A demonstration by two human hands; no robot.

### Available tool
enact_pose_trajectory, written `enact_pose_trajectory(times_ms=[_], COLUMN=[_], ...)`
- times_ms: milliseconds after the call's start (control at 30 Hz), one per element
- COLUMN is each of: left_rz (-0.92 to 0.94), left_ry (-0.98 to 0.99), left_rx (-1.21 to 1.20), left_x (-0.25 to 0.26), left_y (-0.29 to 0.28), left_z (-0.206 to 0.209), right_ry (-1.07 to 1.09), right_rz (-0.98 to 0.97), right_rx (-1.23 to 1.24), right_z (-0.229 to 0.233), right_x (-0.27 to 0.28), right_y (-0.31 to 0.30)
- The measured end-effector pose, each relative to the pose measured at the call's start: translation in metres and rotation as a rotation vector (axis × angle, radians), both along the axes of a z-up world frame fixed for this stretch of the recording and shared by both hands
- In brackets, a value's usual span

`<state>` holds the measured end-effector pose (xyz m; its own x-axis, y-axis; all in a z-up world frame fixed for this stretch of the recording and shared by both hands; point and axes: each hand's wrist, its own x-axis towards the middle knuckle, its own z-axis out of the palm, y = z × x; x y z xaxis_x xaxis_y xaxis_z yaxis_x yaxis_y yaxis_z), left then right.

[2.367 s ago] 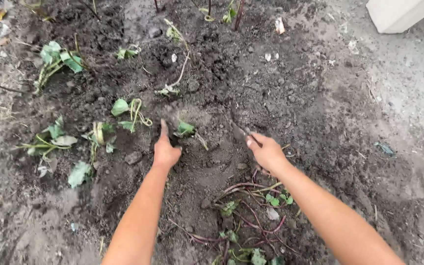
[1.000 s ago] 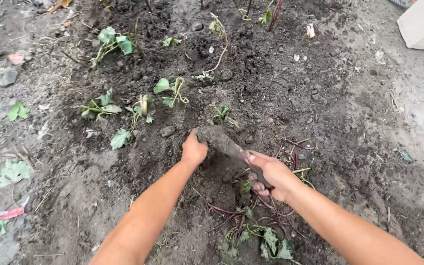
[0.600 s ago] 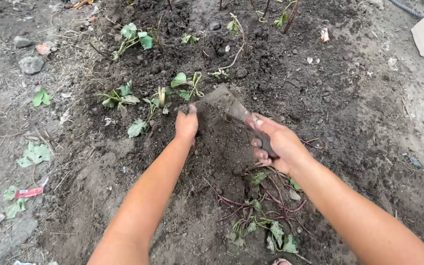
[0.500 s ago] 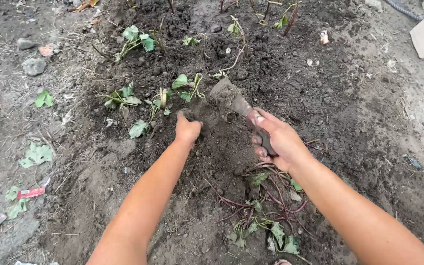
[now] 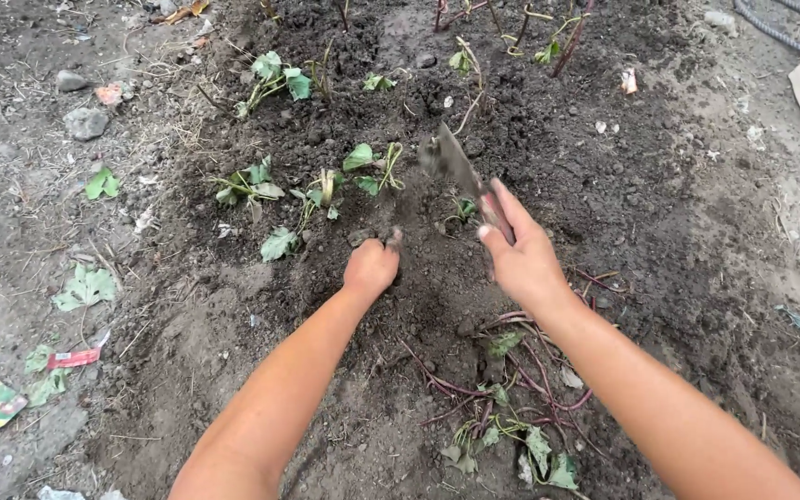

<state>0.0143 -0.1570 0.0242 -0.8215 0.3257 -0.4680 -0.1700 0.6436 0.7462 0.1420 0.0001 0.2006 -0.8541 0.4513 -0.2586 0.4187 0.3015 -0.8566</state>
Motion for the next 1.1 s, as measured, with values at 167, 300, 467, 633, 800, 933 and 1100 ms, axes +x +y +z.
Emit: enact_pose_trajectory(times_ms=[167,300,467,633,800,933,1100], left_rz=[-0.37,-0.62,-0.626,-0.686,-0.687,-0.689,-0.757], left_ry=[0.01,0.032,-0.015,-0.01,0.044,0.069,0.079], left_rx=[-0.338,-0.626,-0.627,-0.66,-0.658,-0.633,-0.676], left_x=[0.003,0.013,0.001,0.001,-0.009,-0.007,-0.005], left_y=[-0.006,-0.016,-0.007,-0.002,-0.009,-0.015,-0.012], left_z=[-0.047,-0.063,-0.099,-0.108,-0.126,-0.089,-0.095], right_ry=[-0.166,-0.356,-0.384,-0.341,-0.218,-0.231,-0.327], right_rz=[-0.168,-0.307,-0.293,-0.32,-0.4,-0.454,-0.273], right_rx=[-0.531,-0.768,-0.716,-0.729,-0.888,-0.86,-0.812], right_z=[-0.034,-0.123,-0.163,-0.18,-0.115,-0.111,-0.161], right_x=[0.029,0.045,0.006,-0.035,-0.046,-0.039,-0.041], right_y=[-0.025,-0.026,-0.03,-0.015,-0.011,-0.015,-0.042])
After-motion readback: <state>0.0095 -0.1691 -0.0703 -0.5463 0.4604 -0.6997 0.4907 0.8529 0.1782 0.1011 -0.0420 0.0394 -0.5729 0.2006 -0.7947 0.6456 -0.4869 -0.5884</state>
